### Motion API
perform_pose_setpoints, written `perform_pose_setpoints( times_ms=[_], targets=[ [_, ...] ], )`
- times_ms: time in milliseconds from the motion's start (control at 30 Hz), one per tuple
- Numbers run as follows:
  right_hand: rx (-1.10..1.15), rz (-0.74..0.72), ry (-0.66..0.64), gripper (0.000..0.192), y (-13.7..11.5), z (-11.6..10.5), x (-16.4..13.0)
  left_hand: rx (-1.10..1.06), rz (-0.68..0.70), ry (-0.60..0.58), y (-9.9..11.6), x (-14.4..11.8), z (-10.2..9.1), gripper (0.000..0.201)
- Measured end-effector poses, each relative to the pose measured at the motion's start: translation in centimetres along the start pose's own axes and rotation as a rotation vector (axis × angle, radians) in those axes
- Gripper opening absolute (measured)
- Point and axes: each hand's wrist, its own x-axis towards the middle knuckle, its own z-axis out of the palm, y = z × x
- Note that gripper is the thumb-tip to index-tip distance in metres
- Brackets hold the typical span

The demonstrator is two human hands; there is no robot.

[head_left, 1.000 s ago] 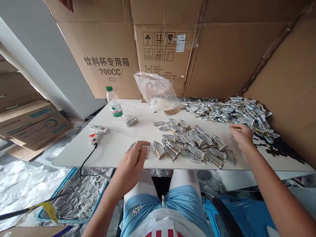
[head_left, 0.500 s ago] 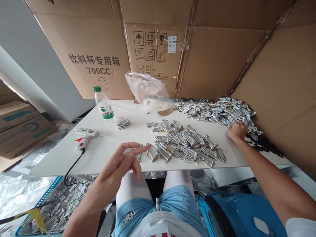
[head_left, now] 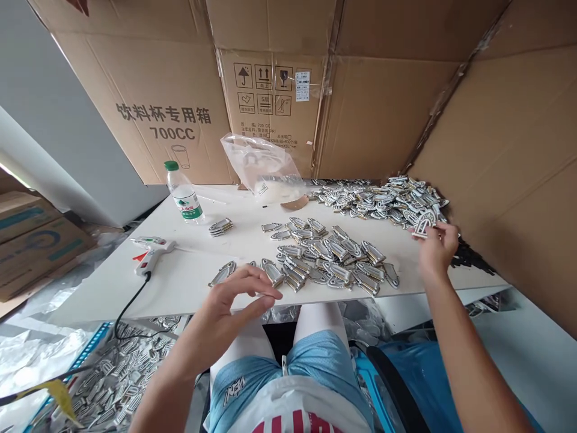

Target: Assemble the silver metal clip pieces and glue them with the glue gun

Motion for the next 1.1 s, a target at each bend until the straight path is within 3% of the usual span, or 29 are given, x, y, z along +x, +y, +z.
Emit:
perform_pose_setpoints(
  times_ms=[67,167,300,400,500,700,867,1100],
  targets=[
    [0.158,0.07,-0.083,0.019,-2.2,-0.7,-3.7,-0.01,0.036,-0.016,0.3,0.3,1.1,0.019],
    [0.652,0.312,-0.403,0.027,-6.5,-1.6,-9.9,-0.105,0.059,-0.076,0.9,0.3,2.7,0.015],
    [0.736,0.485,-0.752,0.03,-11.1,-1.6,-16.5,-0.18,0.035,-0.062,1.5,-0.1,4.1,0.01],
    [0.73,0.559,-0.961,0.047,-12.1,-0.8,-19.5,-0.187,0.036,-0.021,1.7,-0.3,4.4,0.007],
    [0.703,0.689,-1.073,0.047,-11.9,0.1,-21.3,-0.148,0.051,0.011,1.7,-0.3,4.6,0.01],
    [0.726,0.975,-1.135,0.054,-11.0,0.7,-23.0,-0.084,0.025,0.028,1.6,-0.5,5.3,0.012],
    [0.542,1.015,-1.371,0.071,-10.0,0.7,-23.6,-0.146,-0.005,0.046,1.3,-0.6,6.1,0.007],
    [0.435,1.023,-1.546,0.083,-10.5,0.4,-23.9,-0.051,-0.027,0.027,0.9,-0.9,7.2,0.012]
  ],
)
